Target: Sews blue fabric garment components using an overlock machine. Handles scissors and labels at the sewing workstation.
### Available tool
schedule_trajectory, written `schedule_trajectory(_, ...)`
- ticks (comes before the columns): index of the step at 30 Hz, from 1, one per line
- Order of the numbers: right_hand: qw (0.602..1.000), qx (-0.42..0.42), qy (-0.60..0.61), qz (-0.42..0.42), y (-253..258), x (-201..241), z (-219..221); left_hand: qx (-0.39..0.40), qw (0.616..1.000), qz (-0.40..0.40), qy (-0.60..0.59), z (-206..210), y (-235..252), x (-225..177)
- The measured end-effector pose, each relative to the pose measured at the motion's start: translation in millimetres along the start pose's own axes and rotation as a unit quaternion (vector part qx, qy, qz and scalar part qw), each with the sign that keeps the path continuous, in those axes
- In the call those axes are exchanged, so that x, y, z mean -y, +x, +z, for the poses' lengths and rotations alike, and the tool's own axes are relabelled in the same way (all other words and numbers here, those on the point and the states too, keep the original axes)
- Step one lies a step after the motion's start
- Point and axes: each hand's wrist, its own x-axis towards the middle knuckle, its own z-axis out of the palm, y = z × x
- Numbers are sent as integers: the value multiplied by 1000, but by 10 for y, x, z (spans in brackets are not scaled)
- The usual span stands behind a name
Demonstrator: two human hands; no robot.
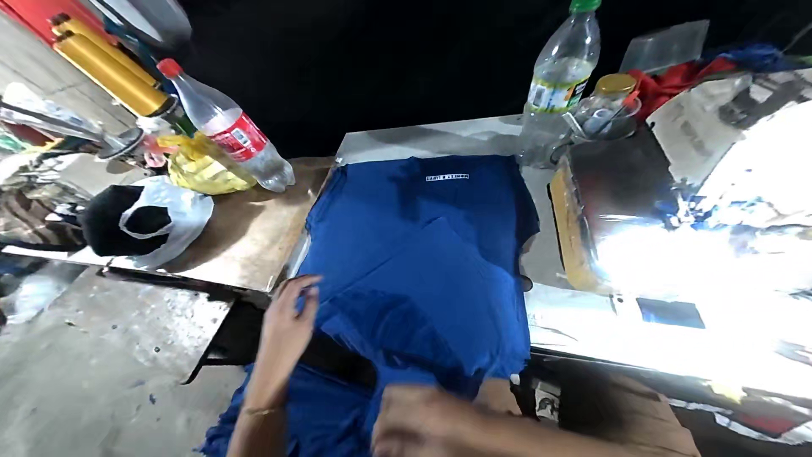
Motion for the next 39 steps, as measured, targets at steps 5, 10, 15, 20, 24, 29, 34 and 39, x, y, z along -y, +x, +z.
schedule_trajectory(5,932,-285,-188,120,-356,-503,-1040,73,985,155,-27,797,715,-718)
schedule_trajectory(10,891,-349,-181,229,-600,-487,-1385,97,977,182,45,1246,1348,-994)
schedule_trajectory(15,879,-368,-160,258,-578,-530,-1358,1,975,221,-3,1343,1521,-940)
schedule_trajectory(20,886,-357,-200,219,-570,-752,-1386,86,984,155,-3,1202,1408,-1177)
schedule_trajectory(24,875,-384,-213,206,-558,-848,-1407,79,993,44,-80,1057,1435,-1361)
schedule_trajectory(29,874,-380,-214,215,-544,-907,-1427,179,982,-1,-65,1169,1443,-1409)
schedule_trajectory(34,872,-370,-237,216,-561,-984,-1393,176,983,44,-36,1296,1461,-1322)
schedule_trajectory(39,887,-332,-294,126,-280,-964,-1504,119,979,121,-111,1068,1224,-1419)
